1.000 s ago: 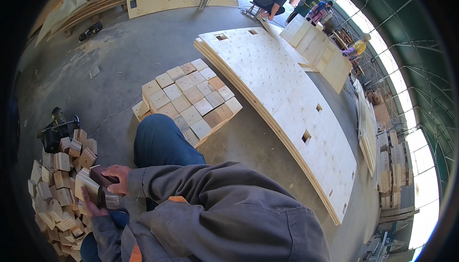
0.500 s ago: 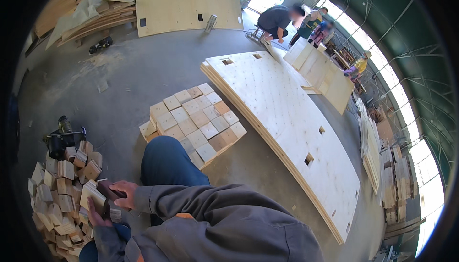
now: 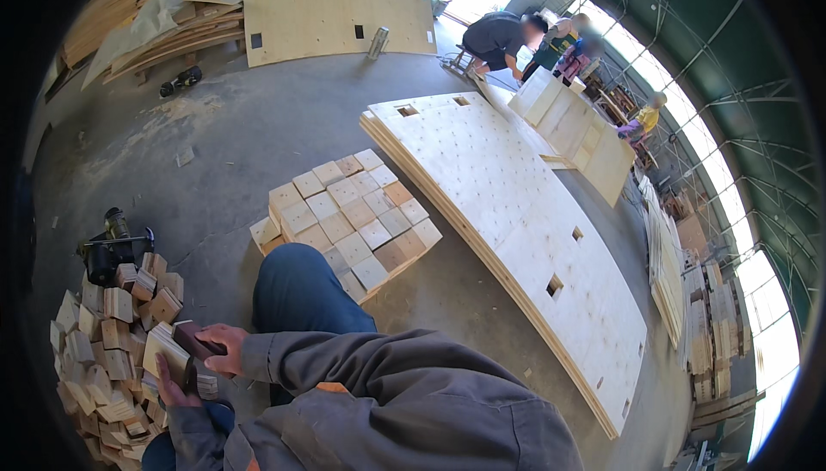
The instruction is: The person sits on the floor and sands small wooden blocks one by one using a sanding block. They pick up each block, rub the sanding block over its surfaces, and place it down, repeating the process throughout the clip.
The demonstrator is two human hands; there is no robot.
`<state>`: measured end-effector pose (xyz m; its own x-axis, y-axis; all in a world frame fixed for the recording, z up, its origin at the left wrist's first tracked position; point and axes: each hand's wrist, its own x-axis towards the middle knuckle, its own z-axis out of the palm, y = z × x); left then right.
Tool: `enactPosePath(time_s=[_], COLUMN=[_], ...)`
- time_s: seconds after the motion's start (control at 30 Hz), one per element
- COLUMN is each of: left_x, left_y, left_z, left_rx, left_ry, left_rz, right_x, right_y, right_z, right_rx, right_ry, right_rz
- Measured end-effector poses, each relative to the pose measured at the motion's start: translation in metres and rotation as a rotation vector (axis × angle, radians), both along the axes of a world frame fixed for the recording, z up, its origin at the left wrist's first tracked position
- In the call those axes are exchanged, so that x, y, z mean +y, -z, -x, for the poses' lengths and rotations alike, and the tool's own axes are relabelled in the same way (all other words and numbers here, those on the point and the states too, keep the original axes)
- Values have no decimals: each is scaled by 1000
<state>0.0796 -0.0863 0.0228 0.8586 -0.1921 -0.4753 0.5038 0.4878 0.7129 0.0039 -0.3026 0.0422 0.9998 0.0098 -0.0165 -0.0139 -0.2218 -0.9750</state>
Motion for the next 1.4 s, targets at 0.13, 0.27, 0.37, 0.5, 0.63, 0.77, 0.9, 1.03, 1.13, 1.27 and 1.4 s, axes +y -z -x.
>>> enactPosePath(time_s=[0.13,0.27,0.37,0.5,0.63,0.77,0.9,1.03,1.13,1.27,1.4], left_x=[0,1,0,4,1,0,3,2,1,4,7], left_y=[0,-1,-1,3,5,2,6,6,8,11,17], left_z=[0,1,1,-2,-2,0,-2,-2,-3,-5,-6], left_rx=[10,2,11,-3,21,3,-25,-6,-21,-9,1], left_ry=[0,3,8,25,16,-4,22,31,38,29,23], left_rz=[-4,-9,-9,6,-6,-31,15,19,45,15,28], right_x=[1,-1,-1,-1,-2,-1,-3,-3,-5,-3,-3], right_y=[0,-18,-17,-20,-2,0,-18,-10,-15,-12,-13], right_z=[1,3,3,3,2,0,2,1,3,1,2], right_rx=[-34,46,63,22,-42,-60,54,-26,27,-5,47], right_ry=[1,-20,-14,-10,8,9,-10,8,2,10,6], right_rz=[8,-89,-136,-66,24,65,-13,39,-6,9,-42])
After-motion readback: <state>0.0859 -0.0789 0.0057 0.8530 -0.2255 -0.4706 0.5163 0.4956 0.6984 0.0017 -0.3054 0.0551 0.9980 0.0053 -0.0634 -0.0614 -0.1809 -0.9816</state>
